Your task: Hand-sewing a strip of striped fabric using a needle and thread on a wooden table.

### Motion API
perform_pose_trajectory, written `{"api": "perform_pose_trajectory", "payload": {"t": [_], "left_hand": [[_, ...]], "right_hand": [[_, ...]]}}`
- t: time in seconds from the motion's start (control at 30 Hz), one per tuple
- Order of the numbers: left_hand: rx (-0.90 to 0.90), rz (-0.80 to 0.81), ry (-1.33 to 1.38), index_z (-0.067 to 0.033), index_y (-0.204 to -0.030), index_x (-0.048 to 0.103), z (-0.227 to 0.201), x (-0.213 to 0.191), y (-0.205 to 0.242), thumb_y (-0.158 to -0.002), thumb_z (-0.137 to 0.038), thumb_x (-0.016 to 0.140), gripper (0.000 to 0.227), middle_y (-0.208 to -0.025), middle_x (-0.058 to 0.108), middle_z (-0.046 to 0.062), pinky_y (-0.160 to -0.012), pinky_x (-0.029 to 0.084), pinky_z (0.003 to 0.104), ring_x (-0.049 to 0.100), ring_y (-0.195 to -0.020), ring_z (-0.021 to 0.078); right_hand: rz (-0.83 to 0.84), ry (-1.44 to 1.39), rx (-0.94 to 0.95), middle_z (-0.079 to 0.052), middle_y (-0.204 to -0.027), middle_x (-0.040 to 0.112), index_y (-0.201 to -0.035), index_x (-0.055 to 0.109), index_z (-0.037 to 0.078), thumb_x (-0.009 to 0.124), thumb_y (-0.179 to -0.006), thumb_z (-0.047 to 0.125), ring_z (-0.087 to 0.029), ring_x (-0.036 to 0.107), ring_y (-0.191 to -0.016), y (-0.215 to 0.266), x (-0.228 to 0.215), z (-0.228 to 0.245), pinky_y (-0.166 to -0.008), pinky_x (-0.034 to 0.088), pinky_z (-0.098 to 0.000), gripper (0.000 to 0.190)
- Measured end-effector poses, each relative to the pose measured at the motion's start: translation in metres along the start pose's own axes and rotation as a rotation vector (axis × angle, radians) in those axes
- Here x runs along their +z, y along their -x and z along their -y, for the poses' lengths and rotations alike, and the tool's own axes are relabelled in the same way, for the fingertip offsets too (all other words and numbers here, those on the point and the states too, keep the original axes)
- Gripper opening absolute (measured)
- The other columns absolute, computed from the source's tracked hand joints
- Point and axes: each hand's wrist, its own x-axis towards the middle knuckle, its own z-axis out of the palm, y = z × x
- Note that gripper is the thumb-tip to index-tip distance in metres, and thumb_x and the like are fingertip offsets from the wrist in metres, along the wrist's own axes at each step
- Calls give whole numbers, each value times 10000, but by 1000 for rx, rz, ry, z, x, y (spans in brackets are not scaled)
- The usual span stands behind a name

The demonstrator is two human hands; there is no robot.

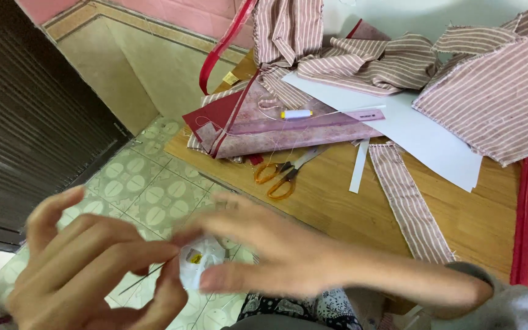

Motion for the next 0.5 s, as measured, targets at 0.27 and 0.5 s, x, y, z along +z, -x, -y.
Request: {"api": "perform_pose_trajectory", "payload": {"t": [0.27, 0.5], "left_hand": [[-280, 259, 782, -144, -1060, 779, 38, 108, 3, -1003, -283, 674, 184, -915, 810, -26, -951, 555, 335, 726, -775, 92], [-215, 673, -138, -65, -1200, 758, 59, 286, 46, -1009, -338, 744, 334, -1202, 740, 172, -1033, 528, 550, 658, -1187, 365]], "right_hand": [[-478, -280, 240, 20, -893, 722, -1038, 731, 157, 517, -1127, 417, -27, 429, -539, 70, -33, -9, -447, 307, -184, 348], [-1029, -180, 131, 121, -603, 182, -1119, 601, 258, 521, -1136, 523, -57, 75, -525, 116, -121, 29, -516, 115, -262, 277]]}}
